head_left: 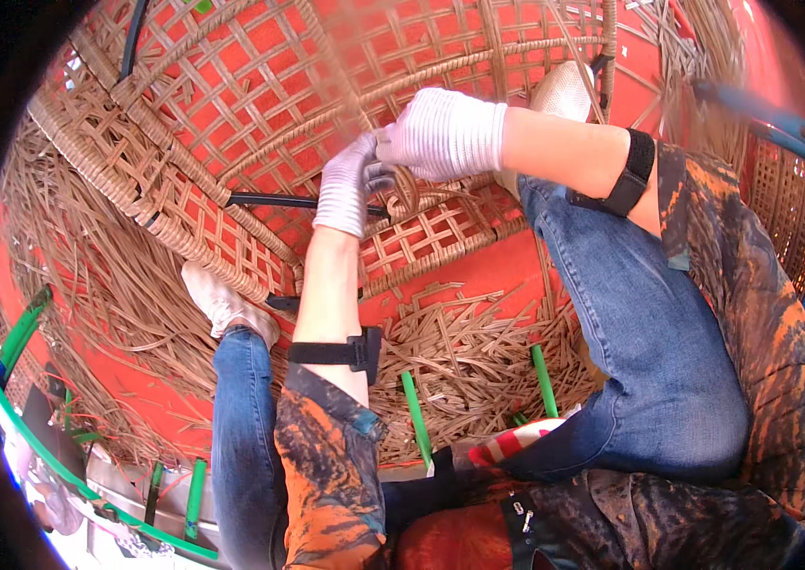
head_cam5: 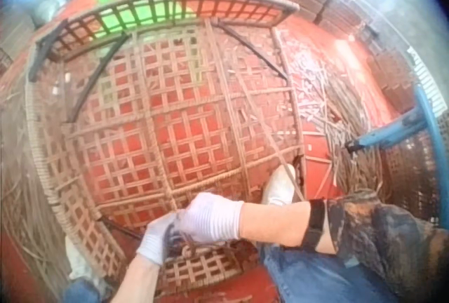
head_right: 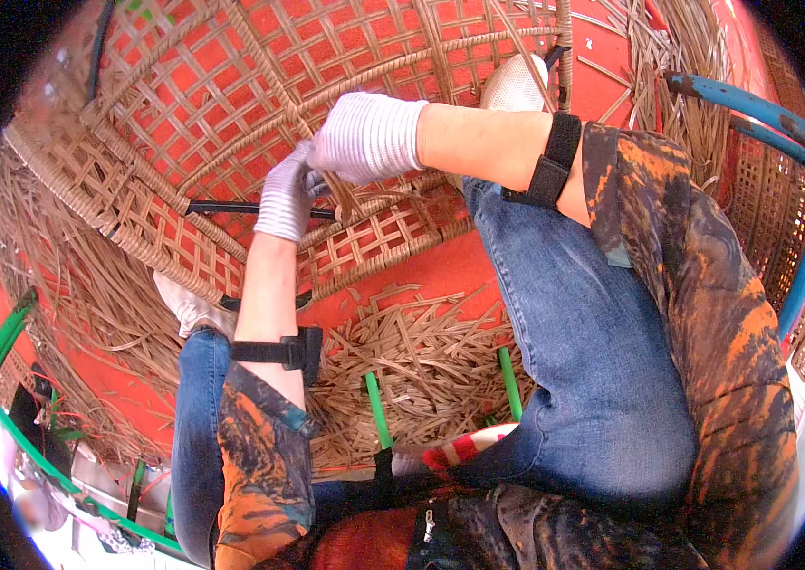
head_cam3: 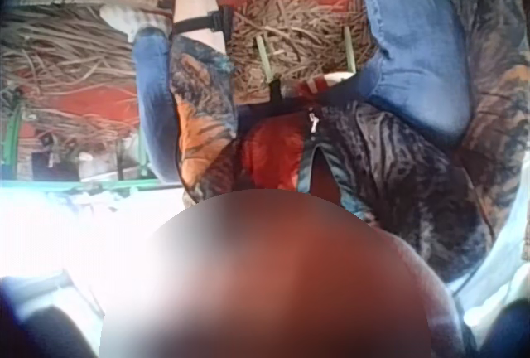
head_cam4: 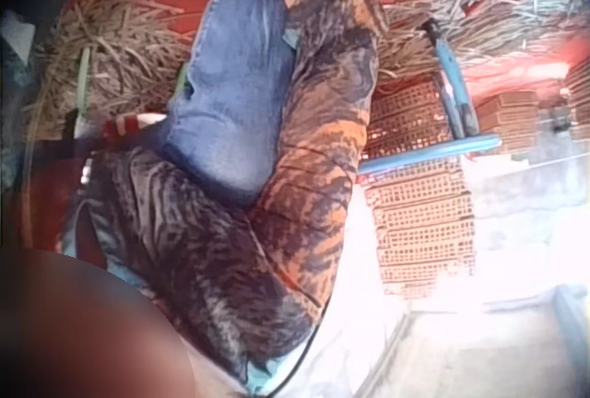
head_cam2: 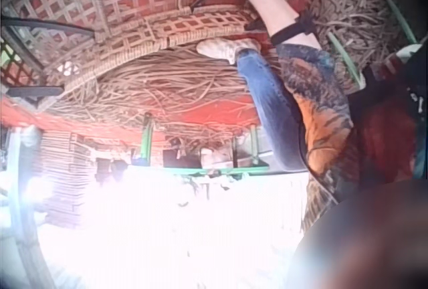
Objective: The person weaves a chair by hand, threading long strips of rattan through the frame and pulling them tight. They repeat this process, interlacing the strips across the structure and securing the ends into the woven pattern.
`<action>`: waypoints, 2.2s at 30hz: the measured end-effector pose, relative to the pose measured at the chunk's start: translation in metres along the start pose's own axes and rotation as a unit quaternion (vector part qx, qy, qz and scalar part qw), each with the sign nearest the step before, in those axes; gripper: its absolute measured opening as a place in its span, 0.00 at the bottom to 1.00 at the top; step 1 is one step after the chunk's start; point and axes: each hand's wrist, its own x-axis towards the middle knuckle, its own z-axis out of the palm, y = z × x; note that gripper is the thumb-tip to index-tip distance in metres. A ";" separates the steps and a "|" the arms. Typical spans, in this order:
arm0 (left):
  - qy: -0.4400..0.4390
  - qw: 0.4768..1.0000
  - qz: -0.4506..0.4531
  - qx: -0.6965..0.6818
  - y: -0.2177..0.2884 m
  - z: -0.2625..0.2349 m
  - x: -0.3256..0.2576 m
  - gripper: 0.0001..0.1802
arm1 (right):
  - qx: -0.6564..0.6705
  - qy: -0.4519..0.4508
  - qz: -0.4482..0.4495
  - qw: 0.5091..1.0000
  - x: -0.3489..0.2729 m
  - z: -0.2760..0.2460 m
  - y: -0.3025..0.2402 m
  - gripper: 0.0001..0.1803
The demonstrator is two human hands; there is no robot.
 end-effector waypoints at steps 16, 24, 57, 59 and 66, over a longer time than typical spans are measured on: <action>-0.042 0.989 0.075 0.118 -0.018 -0.033 0.011 0.11 | 0.350 0.022 0.196 0.916 0.018 0.038 0.047 0.17; 0.114 0.984 -0.138 -0.012 -0.029 -0.030 0.020 0.13 | 0.659 -0.117 0.204 0.714 0.048 0.047 0.044 0.12; 0.222 0.972 -0.065 0.031 -0.051 0.009 0.027 0.18 | 0.607 -0.015 0.267 0.748 0.025 0.056 0.040 0.17; 0.227 0.956 -0.186 0.006 -0.048 0.010 0.029 0.20 | 0.645 -0.017 0.256 0.719 0.030 0.062 0.040 0.16; 0.004 0.962 -0.262 -0.077 -0.032 -0.010 0.025 0.15 | 0.346 -0.202 0.214 0.891 0.054 0.034 0.035 0.12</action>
